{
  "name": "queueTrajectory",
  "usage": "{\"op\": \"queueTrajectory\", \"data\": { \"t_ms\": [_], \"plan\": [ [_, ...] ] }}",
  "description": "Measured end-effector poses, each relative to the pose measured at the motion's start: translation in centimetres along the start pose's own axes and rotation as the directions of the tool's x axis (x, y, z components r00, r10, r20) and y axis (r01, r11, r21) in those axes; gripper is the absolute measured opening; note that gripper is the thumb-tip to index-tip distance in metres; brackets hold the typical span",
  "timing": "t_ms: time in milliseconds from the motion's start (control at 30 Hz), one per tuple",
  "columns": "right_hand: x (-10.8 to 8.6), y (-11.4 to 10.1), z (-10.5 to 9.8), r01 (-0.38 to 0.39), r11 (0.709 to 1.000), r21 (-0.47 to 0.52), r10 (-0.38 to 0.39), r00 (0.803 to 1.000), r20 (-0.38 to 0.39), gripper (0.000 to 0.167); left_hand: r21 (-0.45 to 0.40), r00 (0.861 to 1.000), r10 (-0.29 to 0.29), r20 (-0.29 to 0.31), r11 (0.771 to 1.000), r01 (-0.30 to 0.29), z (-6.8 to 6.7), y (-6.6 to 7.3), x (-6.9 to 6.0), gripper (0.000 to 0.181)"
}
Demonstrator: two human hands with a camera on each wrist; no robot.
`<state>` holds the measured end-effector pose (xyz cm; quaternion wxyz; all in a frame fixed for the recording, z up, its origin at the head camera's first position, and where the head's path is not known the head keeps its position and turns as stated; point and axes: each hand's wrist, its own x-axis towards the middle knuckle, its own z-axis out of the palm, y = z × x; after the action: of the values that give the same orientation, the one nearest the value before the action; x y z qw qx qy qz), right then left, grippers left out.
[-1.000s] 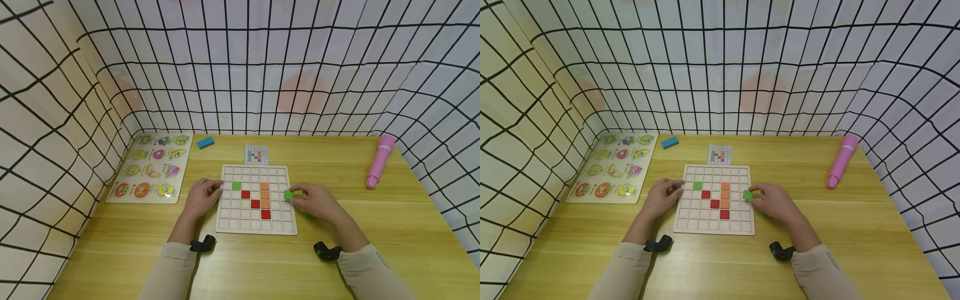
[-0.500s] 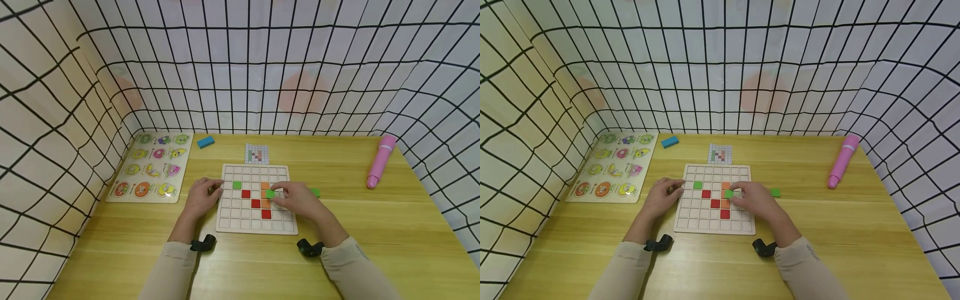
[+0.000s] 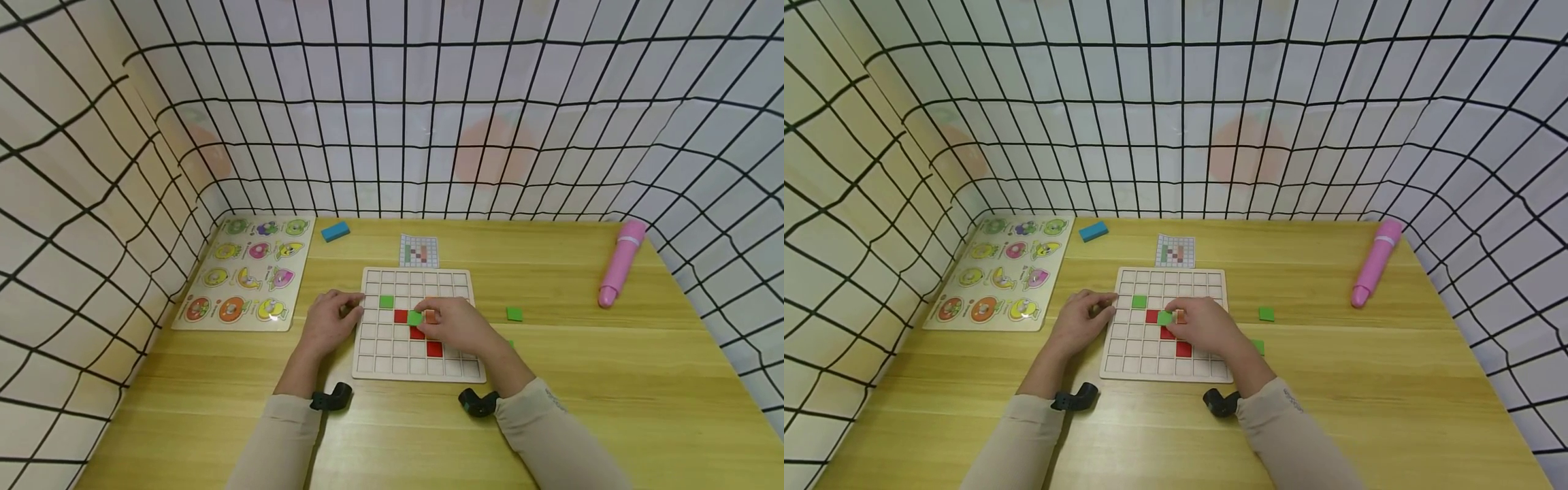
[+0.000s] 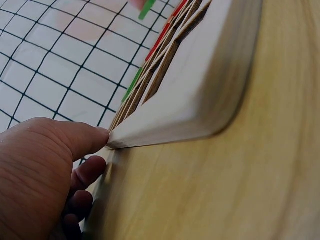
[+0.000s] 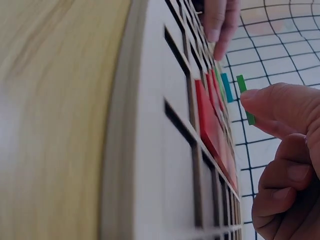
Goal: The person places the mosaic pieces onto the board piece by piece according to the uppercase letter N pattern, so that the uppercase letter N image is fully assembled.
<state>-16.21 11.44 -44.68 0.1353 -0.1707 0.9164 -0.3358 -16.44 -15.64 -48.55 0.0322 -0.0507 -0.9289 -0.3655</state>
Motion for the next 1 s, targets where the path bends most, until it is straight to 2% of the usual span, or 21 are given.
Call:
{"op": "queueTrajectory", "data": {
  "t_ms": [267,600,767,1000],
  "plan": [
    [1.4,-1.4,1.2,-0.009,1.0,-0.028,0.009,1.0,0.014,0.028,-0.003,1.0,-0.004,-0.001,1.0,0.004,0.0,0.0,0.1,0.029],
    [2.8,-2.6,2.3,0.063,0.989,-0.133,-0.061,0.998,0.015,0.03,0.001,1.0,0.011,-0.004,1.0,-0.011,0.0,0.0,0.1,0.029],
    [3.3,-2.9,2.6,0.053,0.986,-0.16,-0.054,0.999,-0.006,0.028,0.002,1.0,0.024,-0.006,1.0,-0.024,0.0,0.0,0.1,0.028],
    [3.6,-3.3,2.8,0.019,0.986,-0.164,-0.017,1.0,0.009,0.032,-0.008,1.0,0.018,-0.008,1.0,-0.018,0.0,0.1,0.0,0.028]
  ]
}}
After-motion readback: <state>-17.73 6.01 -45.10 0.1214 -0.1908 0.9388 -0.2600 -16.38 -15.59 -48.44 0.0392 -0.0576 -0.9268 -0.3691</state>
